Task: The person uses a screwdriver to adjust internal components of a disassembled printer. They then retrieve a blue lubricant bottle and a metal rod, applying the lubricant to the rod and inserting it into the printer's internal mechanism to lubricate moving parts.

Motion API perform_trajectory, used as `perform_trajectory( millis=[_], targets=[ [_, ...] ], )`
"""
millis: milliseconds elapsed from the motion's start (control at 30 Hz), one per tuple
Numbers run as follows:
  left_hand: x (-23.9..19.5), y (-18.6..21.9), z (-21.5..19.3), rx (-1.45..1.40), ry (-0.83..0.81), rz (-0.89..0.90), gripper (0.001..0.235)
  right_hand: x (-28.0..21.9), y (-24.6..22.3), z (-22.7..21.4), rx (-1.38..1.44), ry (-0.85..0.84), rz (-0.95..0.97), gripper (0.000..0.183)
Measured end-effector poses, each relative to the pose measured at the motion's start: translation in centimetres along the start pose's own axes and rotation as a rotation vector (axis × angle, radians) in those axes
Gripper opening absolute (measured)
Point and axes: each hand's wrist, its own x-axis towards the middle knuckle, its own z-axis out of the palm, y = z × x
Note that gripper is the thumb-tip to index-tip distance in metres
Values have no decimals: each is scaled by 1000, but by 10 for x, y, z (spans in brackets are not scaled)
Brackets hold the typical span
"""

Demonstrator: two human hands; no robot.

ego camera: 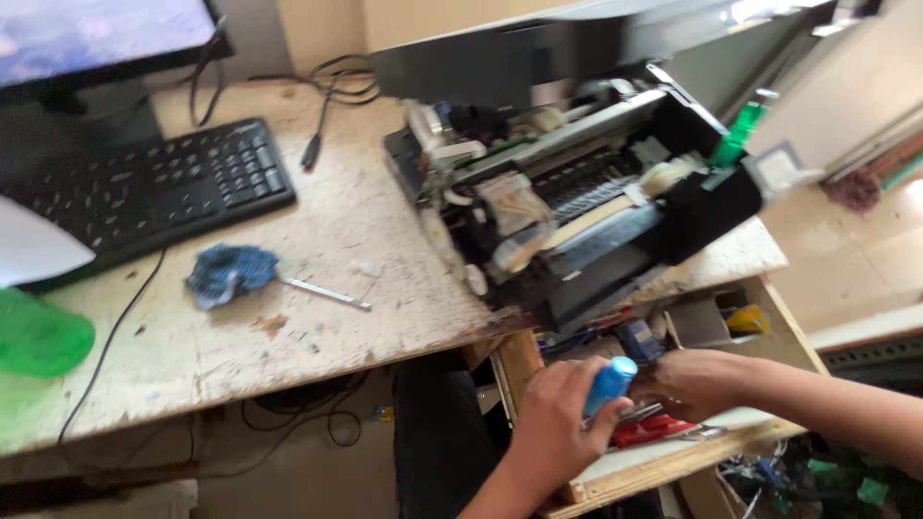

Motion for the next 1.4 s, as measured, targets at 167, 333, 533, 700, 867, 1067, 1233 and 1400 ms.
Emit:
perform_trajectory(
  millis=[167,333,533,700,867,1067,1233,1400],
  targets=[
    [5,8,6,72,-4,4,42,11,26,46,-186,257,-39,6],
    [3,15,10,87,-60,-137,43,25,44,70,-239,220,-108,5],
    [5,16,13,81,30,-52,44,18,33,51,-217,171,-38,4],
    [7,13,11,99,-25,-43,43,20,26,47,-188,172,-15,6],
    [8,13,11,95,-31,-94,43,23,31,43,4,51,-1,12],
    [6,15,12,97,-32,-124,43,21,31,41,23,-29,11,10],
    [11,19,16,146,21,-49,44,19,24,28,-76,71,-2,13],
    [2,4,25,185,8,-160,46,23,26,33,-227,-57,30,8]
  ],
)
